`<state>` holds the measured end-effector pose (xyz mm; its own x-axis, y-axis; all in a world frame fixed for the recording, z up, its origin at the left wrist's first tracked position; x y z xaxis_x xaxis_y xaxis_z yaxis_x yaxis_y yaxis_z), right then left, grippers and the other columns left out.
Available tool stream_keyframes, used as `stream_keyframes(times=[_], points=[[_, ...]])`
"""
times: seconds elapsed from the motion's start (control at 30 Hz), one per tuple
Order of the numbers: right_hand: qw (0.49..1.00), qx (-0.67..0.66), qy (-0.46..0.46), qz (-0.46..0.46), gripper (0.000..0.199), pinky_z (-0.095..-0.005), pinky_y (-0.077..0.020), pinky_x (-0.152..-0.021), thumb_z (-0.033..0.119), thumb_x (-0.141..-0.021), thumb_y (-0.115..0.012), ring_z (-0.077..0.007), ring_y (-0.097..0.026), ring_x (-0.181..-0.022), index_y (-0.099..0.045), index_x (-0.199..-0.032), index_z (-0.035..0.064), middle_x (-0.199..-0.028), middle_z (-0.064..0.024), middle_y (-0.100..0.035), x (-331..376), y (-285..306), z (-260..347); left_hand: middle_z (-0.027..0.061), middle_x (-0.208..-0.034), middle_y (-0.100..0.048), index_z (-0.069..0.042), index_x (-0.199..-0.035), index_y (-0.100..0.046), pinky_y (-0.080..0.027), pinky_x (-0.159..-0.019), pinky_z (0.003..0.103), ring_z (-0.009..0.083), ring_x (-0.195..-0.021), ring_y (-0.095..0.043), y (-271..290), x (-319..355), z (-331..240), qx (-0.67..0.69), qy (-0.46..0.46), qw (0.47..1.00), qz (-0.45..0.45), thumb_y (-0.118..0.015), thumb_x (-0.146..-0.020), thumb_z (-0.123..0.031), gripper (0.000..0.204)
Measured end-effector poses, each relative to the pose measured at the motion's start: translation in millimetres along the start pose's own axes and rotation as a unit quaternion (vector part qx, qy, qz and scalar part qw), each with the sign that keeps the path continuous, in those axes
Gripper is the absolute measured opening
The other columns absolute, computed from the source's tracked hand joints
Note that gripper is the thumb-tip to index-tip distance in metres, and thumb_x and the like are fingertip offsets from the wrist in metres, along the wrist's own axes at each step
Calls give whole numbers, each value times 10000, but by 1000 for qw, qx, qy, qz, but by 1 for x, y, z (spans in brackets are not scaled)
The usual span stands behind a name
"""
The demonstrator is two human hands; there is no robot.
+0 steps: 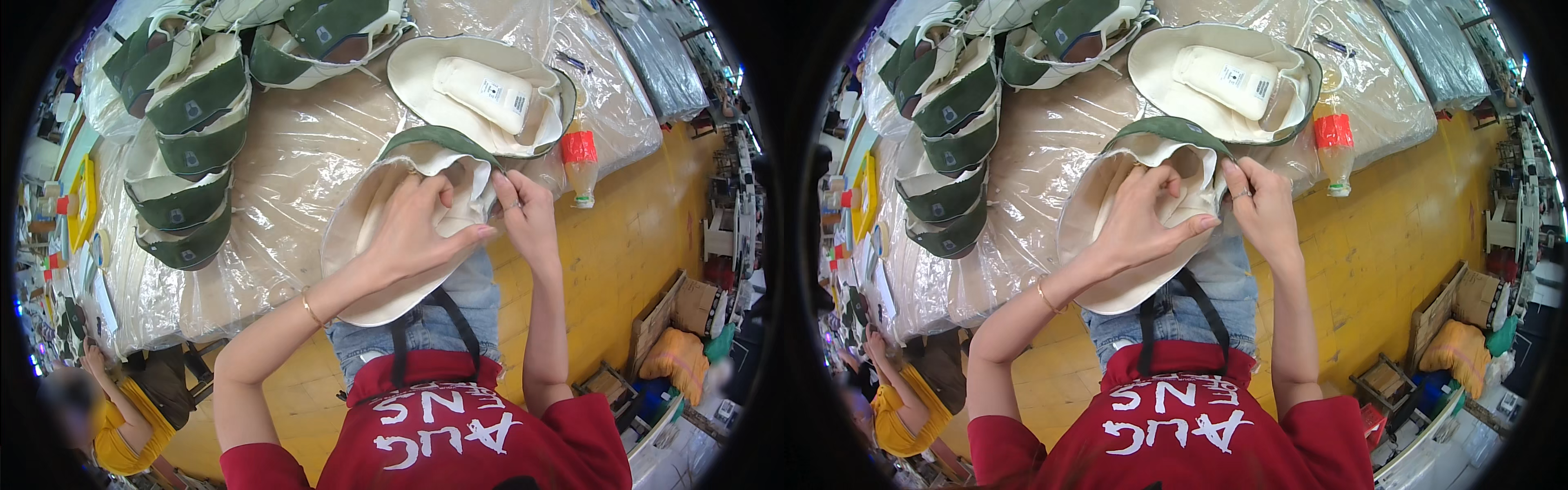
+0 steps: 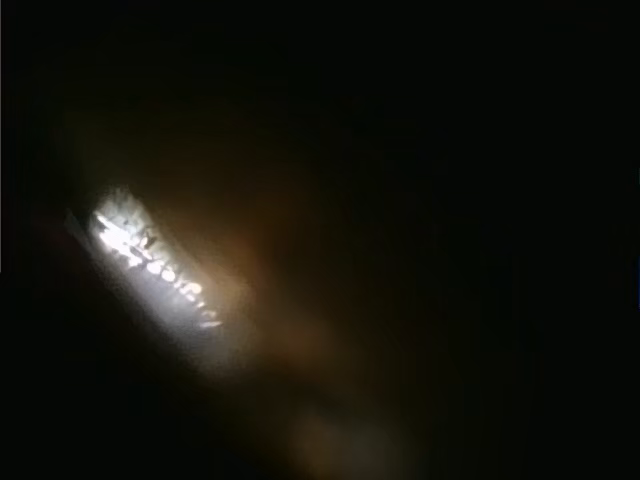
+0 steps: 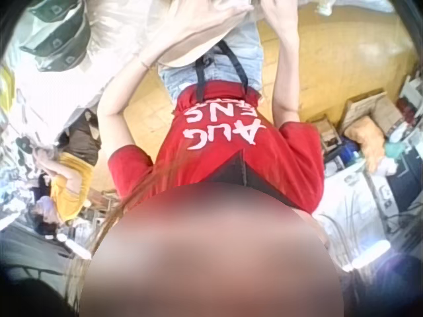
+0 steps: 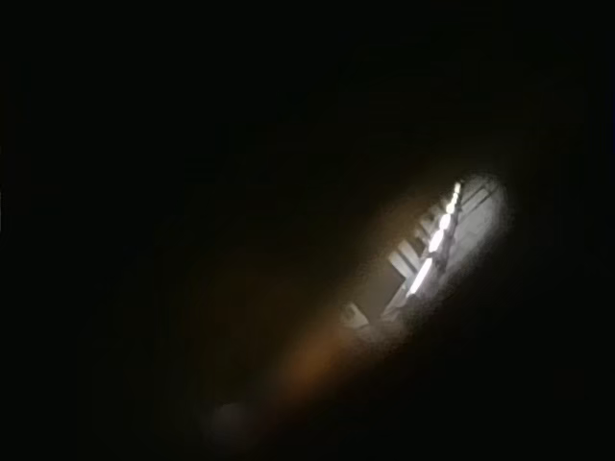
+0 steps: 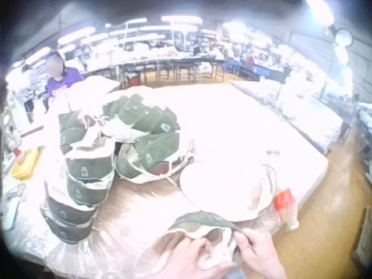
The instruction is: The person applies glue from a small bottle to the inner rim of a green and white hat, then presses the inner lining to secure it. They repeat this process on multiple hats, handling each one individually and placing finished units aside.
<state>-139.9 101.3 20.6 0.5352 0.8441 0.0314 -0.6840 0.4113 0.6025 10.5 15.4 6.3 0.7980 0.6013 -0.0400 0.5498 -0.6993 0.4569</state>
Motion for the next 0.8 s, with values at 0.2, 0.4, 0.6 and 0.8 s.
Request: stream_keyframes(times=[0.2, 0.4, 0.6, 0.8], points=[[979, -170, -35, 105, 370, -264, -443, -565, 213, -1003, -543, -77, -543, -608, -585, -729, -31, -622, -40, -599, 20, -14, -3, 194, -912, -601, -8, -676, -662, -402, -837, 447, 362, -910, -533, -10, -10, -3, -105, -39, 992, 53, -639, -831, -600, 612], [980, -182, -28, 69, 338, -254, -446, -589, 213, -1008, -532, -94, -572, -622, -614, -781, -24, -661, -48, -617, 37, -17, -8, 151, -957, -604, -55, -747, -694, -345, -899, 457, 328, -975, -532, -9, 0, 6, -75, -88, 986, 124, -598, -926, -437, 432], [996, 4, 92, 10, 285, -344, -405, -511, 165, -962, -599, -236, -543, -537, -532, -739, -1, -627, -120, -546, 51, -13, 2, 134, -957, -637, 8, -736, -661, -387, -872, 440, 302, -920, -574, 2, 2, 9, -9, -44, 982, 183, -632, -896, -245, 301], [985, 103, 131, -38, 290, -385, -400, -531, 141, -950, -601, -309, -510, -555, -495, -721, -2, -650, -137, -505, 57, -15, 7, 191, -870, -676, 51, -792, -673, -484, -733, 416, 351, -735, -623, 5, 1, 6, 3, -127, 988, 87, -617, -865, -158, 229]])
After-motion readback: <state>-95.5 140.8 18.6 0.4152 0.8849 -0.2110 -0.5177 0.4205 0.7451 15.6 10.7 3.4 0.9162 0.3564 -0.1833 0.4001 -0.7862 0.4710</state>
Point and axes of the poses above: each hand's wrist, its own x-axis away from the middle knuckle, its own y-axis out of the back of the hand, z = x × y, the point moved 6 cm from there along -x, towards the middle knuckle
